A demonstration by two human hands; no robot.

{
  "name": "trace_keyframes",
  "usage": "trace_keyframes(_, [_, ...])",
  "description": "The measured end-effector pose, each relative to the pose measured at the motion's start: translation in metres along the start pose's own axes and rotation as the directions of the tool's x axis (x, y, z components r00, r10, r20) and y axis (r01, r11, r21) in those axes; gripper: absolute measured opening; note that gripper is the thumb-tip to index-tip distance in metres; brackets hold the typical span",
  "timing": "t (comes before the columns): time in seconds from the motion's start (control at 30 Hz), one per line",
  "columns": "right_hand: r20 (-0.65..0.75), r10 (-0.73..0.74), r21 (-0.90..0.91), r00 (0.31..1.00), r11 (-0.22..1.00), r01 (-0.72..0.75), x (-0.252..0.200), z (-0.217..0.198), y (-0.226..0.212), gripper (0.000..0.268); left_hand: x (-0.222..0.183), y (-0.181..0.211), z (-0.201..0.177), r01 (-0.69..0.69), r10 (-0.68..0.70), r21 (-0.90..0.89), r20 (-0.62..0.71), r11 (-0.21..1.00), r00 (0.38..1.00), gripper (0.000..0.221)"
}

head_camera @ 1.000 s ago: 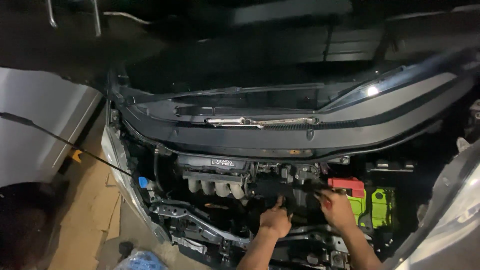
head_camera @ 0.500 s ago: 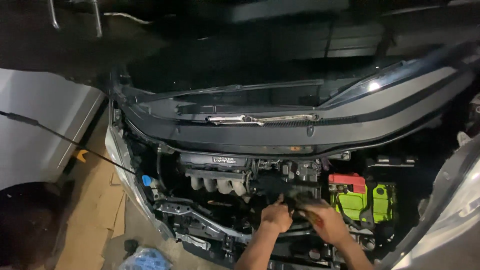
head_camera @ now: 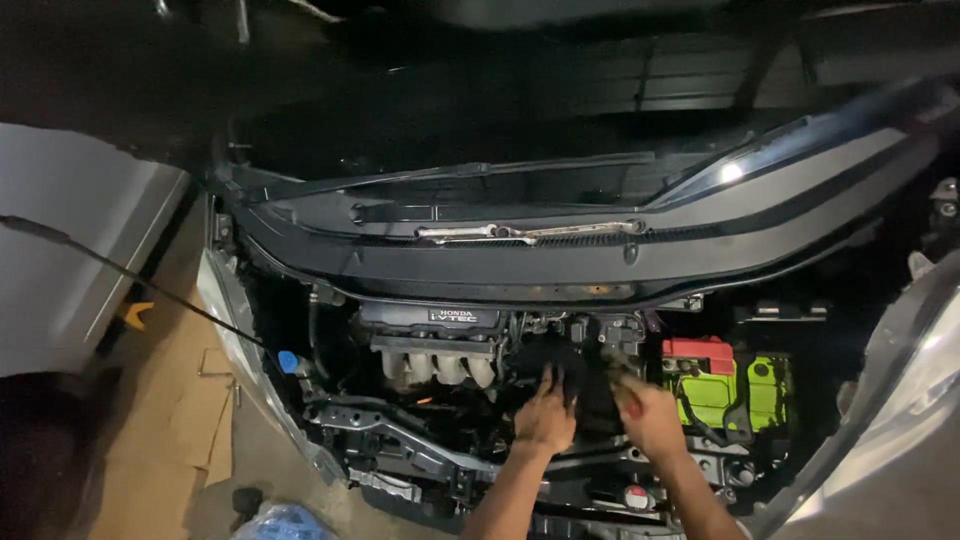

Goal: The person cleans the engine bay of a car with the hood open, using a brush and a black cloth to wipe various components. They then move to the front bumper area to clean the lower section near the headlight.

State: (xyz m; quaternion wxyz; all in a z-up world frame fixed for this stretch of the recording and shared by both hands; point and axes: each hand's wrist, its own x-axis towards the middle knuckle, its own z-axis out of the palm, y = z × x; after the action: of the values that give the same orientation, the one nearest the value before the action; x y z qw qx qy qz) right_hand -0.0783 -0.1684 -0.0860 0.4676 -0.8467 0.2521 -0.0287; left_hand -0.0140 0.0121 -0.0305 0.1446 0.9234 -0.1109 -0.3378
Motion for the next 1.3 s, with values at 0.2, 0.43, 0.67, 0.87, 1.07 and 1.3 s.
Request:
trace_keyframes(0.2, [-0.127,-0.278,-0.136,0.952,0.956,0.261,0.014,-0.008,0.001,0.029,0.050,-0.009,0.024,-0.043,0.010,-0.262,-0.125,0.964,0.992,0.053])
trace_keyframes(0.43, [-0.004,0.226,0.131,0.974,0.966,-0.224,-0.022,-0.014,-0.024,0.023,0.054,0.001,0.030,-0.094,0.099,0.096,-0.045,0.991,0.994,0.042])
trace_keyframes(0.67, [0.022,-0.040,0.037,0.999,0.999,0.039,-0.040,0.006,-0.004,0.041,0.071,-0.013,0.045,-0.196,0.198,0.318,0.025,0.928,0.980,0.024])
trace_keyframes(0.87, [-0.345,0.163,-0.088,0.925,0.975,-0.204,-0.055,-0.014,0.038,0.028,0.065,-0.011,0.089,-0.125,0.188,0.159,-0.481,0.979,0.856,0.078])
trace_keyframes(1.07, [-0.224,0.363,0.165,0.904,0.929,-0.332,-0.094,-0.050,0.007,0.042,0.060,0.061,0.143,-0.078,0.457,0.480,-0.756,0.874,0.468,0.084])
trace_keyframes(1.3, [-0.275,0.435,0.128,0.857,0.900,-0.416,-0.049,-0.031,0.187,0.040,0.099,0.026,0.104,-0.612,0.826,0.641,-0.061,0.463,0.560,0.064])
